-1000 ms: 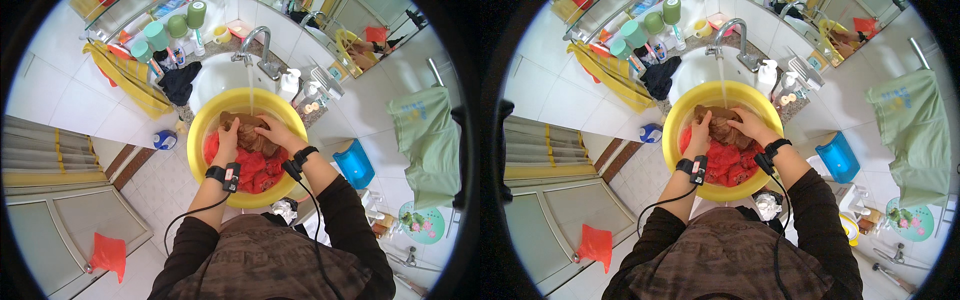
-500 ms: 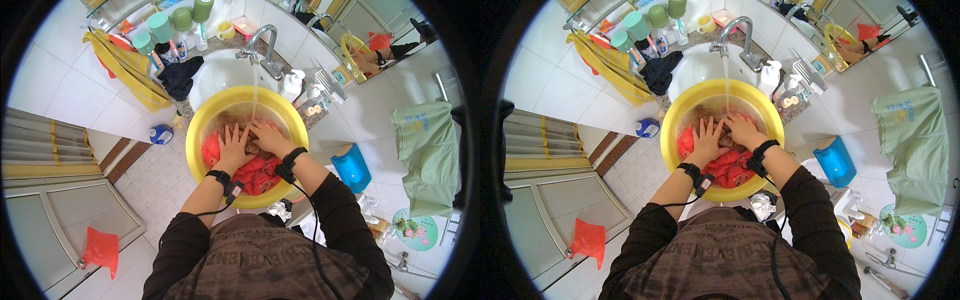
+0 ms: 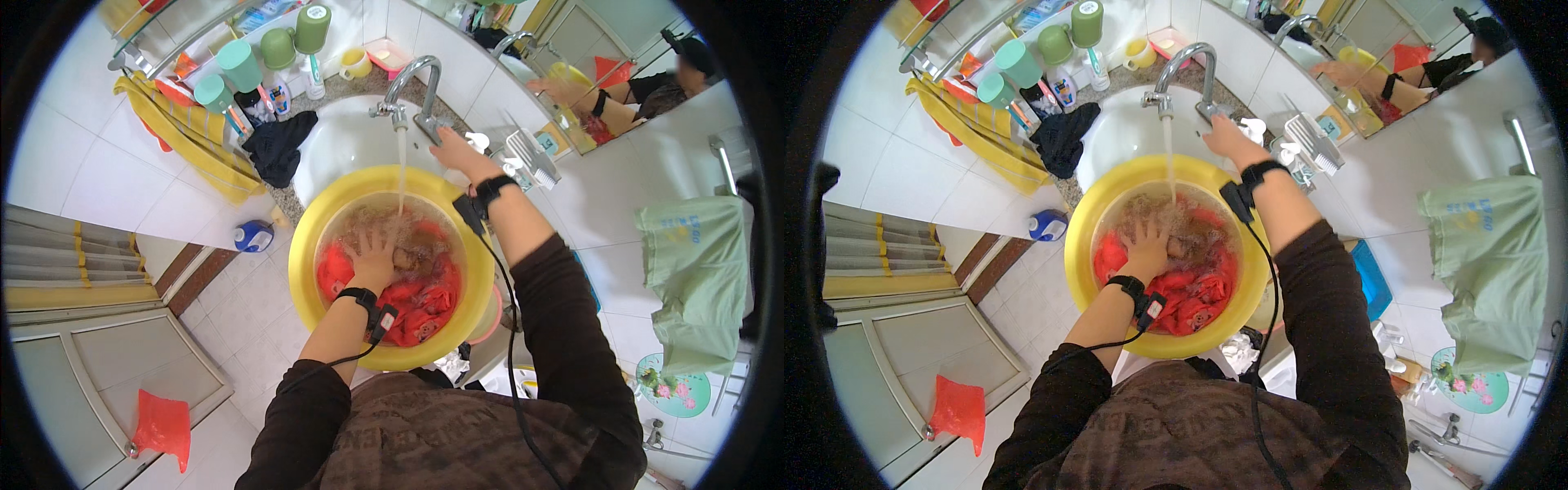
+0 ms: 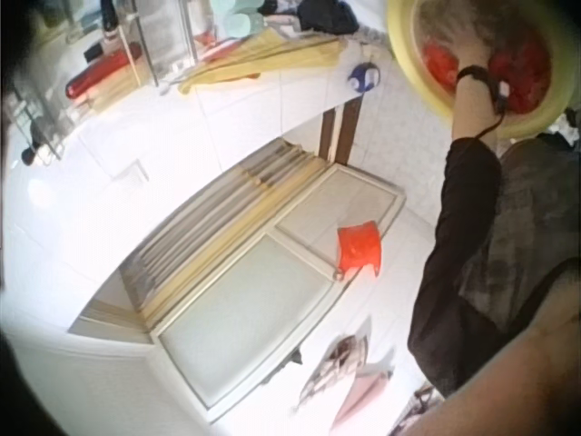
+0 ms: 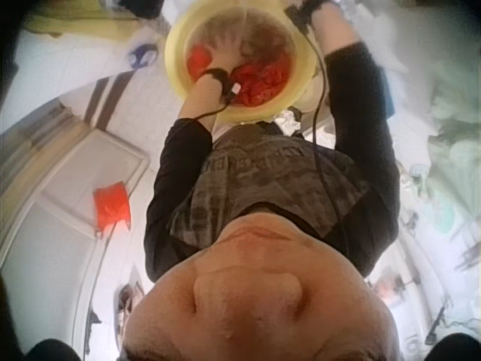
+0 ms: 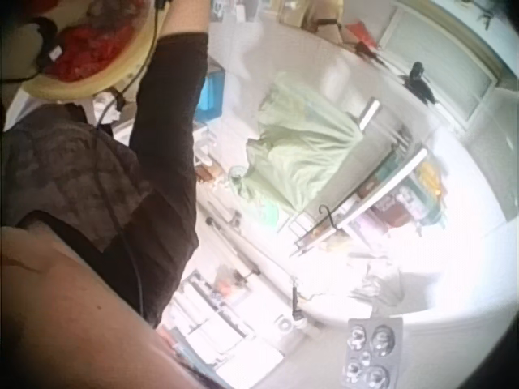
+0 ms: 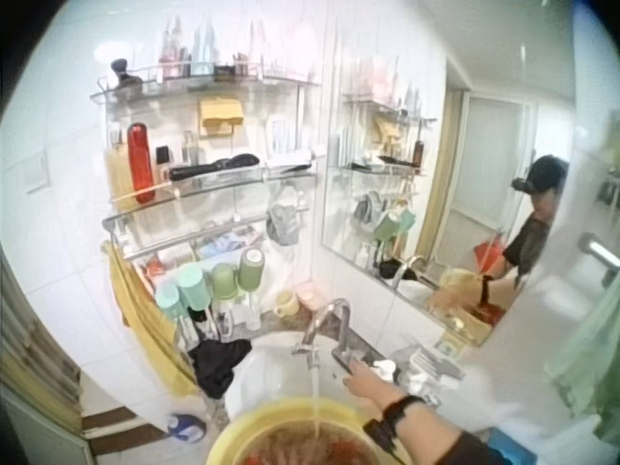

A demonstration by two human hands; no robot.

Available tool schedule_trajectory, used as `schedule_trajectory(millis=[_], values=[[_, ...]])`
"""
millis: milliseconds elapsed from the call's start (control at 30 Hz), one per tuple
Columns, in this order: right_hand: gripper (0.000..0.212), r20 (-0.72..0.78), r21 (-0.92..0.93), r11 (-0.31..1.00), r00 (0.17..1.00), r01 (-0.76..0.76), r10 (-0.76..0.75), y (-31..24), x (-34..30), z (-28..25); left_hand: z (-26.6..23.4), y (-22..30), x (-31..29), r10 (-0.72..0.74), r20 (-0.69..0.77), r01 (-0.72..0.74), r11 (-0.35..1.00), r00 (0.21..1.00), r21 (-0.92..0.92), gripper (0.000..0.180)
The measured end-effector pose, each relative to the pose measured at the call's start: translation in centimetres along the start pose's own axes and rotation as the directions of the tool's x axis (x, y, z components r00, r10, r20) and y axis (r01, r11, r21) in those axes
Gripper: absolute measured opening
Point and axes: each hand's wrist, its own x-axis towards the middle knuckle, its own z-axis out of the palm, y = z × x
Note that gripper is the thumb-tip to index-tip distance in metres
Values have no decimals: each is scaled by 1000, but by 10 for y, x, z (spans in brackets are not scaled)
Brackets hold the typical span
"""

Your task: The person washes several pieces of clothing by hand in a yellow basin placed in a bathroom sink. They add water from the tap, agitate and rinse the garments, and transfer water between basins. The person remains standing throughout the task.

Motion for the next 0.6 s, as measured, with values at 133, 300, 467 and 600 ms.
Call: schedule_trajectory(millis=[133,300,467,600], values=[[65,309,-171,979,937,-115,164,3,48,7,16,-5,11,2,-22,0,997,1000,71,81],[63,407,-349,937,895,-30,180,3,62,13,17,-5,14,-31,30,29,997,999,73,73],[62,475,-545,822,869,166,140,3,55,16,9,1,13,-62,133,46,991,989,125,73],[63,457,-455,888,875,74,161,-3,43,19,9,3,15,-68,72,54,982,995,180,80]])
